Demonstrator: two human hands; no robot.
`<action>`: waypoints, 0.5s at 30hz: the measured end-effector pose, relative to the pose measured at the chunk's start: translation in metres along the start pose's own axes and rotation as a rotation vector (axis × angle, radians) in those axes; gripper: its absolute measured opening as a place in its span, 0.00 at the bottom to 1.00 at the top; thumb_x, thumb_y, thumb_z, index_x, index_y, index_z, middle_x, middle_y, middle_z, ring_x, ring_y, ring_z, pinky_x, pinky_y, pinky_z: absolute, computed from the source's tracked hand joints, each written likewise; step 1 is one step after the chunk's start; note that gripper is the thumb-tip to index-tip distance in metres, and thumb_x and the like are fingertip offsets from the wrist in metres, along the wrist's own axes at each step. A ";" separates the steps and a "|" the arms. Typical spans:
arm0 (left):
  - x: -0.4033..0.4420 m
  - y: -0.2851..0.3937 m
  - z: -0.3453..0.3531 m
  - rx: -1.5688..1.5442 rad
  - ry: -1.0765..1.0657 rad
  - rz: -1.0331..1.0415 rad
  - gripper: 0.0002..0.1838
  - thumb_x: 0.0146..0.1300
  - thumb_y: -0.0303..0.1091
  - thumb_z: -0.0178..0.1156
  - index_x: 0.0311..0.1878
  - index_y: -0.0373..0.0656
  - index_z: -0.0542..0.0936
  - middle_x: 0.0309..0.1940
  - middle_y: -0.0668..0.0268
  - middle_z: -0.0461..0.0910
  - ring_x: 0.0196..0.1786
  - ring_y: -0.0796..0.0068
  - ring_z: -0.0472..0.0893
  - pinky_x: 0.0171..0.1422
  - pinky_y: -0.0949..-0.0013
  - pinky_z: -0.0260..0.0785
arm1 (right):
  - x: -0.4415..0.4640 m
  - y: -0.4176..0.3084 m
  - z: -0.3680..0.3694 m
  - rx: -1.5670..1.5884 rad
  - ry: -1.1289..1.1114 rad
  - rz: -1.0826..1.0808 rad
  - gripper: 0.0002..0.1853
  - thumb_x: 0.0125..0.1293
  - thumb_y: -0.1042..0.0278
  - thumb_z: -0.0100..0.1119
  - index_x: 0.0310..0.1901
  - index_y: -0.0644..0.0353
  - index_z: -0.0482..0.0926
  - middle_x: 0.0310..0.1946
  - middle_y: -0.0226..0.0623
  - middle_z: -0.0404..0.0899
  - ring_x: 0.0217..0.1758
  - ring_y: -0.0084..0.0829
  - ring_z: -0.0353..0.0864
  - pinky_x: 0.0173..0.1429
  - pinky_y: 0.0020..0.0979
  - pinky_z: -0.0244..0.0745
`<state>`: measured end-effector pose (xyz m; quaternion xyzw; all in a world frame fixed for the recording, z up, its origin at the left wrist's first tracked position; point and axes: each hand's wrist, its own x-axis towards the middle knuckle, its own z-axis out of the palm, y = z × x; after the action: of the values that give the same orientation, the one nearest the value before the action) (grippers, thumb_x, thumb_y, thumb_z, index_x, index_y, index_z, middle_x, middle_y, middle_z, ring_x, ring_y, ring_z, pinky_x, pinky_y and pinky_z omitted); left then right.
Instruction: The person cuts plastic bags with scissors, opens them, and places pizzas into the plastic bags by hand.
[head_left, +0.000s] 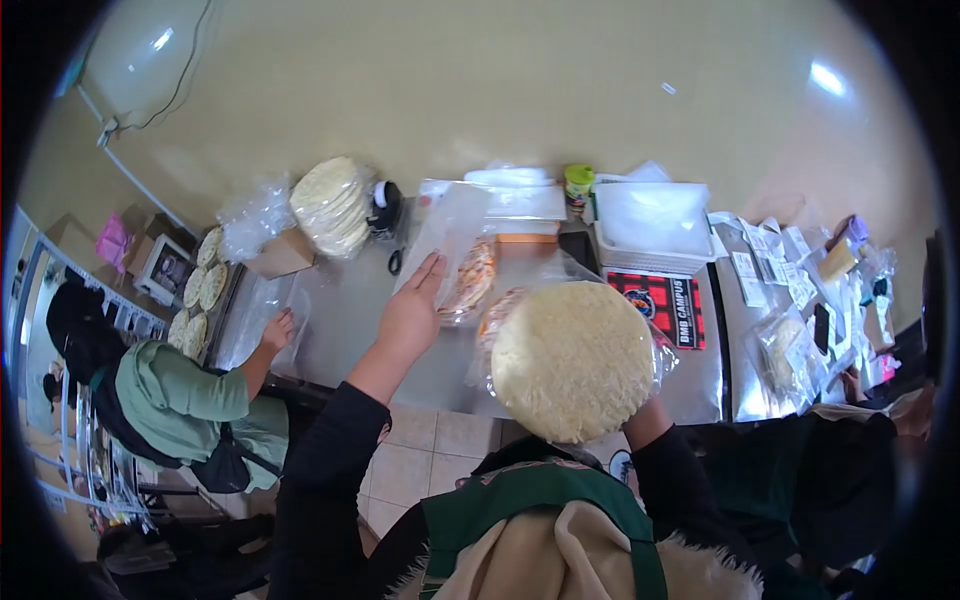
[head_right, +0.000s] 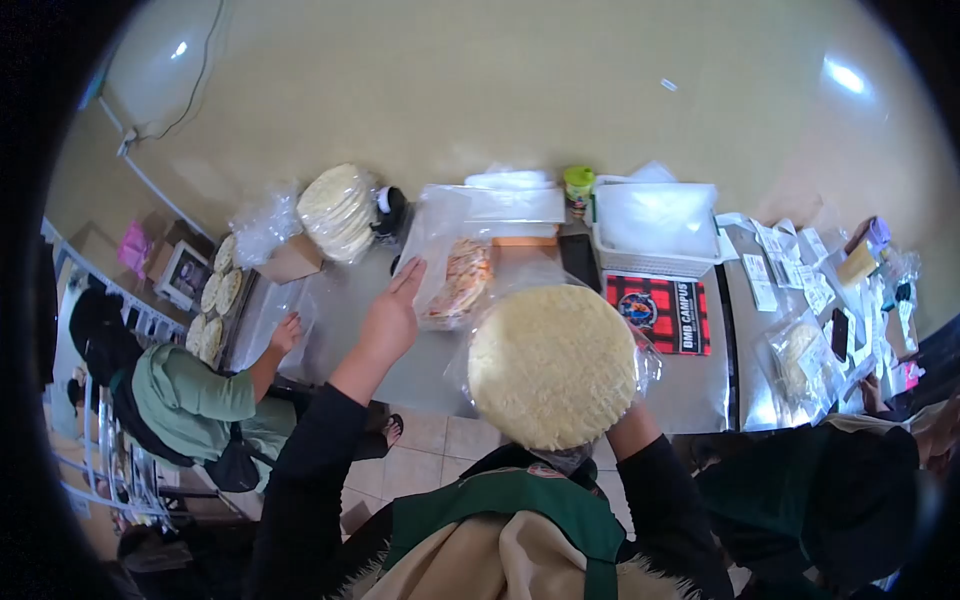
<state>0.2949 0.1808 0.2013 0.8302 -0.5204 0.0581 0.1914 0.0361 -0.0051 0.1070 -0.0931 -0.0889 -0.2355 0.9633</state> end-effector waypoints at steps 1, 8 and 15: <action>0.009 0.009 0.012 -0.002 -0.008 0.011 0.33 0.46 0.17 0.49 0.61 0.41 0.64 0.64 0.61 0.60 0.50 0.58 0.75 0.50 0.63 0.71 | -0.003 -0.010 -0.001 0.007 0.007 -0.005 0.36 0.61 0.37 0.41 0.64 0.55 0.57 0.63 0.45 0.59 0.63 0.47 0.62 0.63 0.50 0.61; 0.023 0.055 0.045 0.038 -0.127 -0.012 0.34 0.47 0.21 0.52 0.63 0.42 0.61 0.65 0.64 0.59 0.51 0.61 0.75 0.50 0.64 0.71 | 0.029 -0.024 -0.016 0.114 0.051 0.052 0.37 0.61 0.36 0.40 0.64 0.55 0.57 0.63 0.44 0.59 0.63 0.46 0.62 0.63 0.51 0.61; 0.002 0.057 0.038 -0.040 -0.131 0.175 0.35 0.47 0.19 0.50 0.63 0.46 0.62 0.63 0.61 0.62 0.54 0.60 0.73 0.53 0.66 0.70 | 0.011 -0.003 -0.029 0.219 0.053 0.167 0.37 0.61 0.35 0.39 0.64 0.54 0.57 0.63 0.44 0.59 0.64 0.46 0.62 0.63 0.51 0.62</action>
<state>0.2417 0.1431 0.1816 0.7797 -0.6033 0.0096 0.1677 0.0481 -0.0189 0.0821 0.0118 -0.0805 -0.1459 0.9859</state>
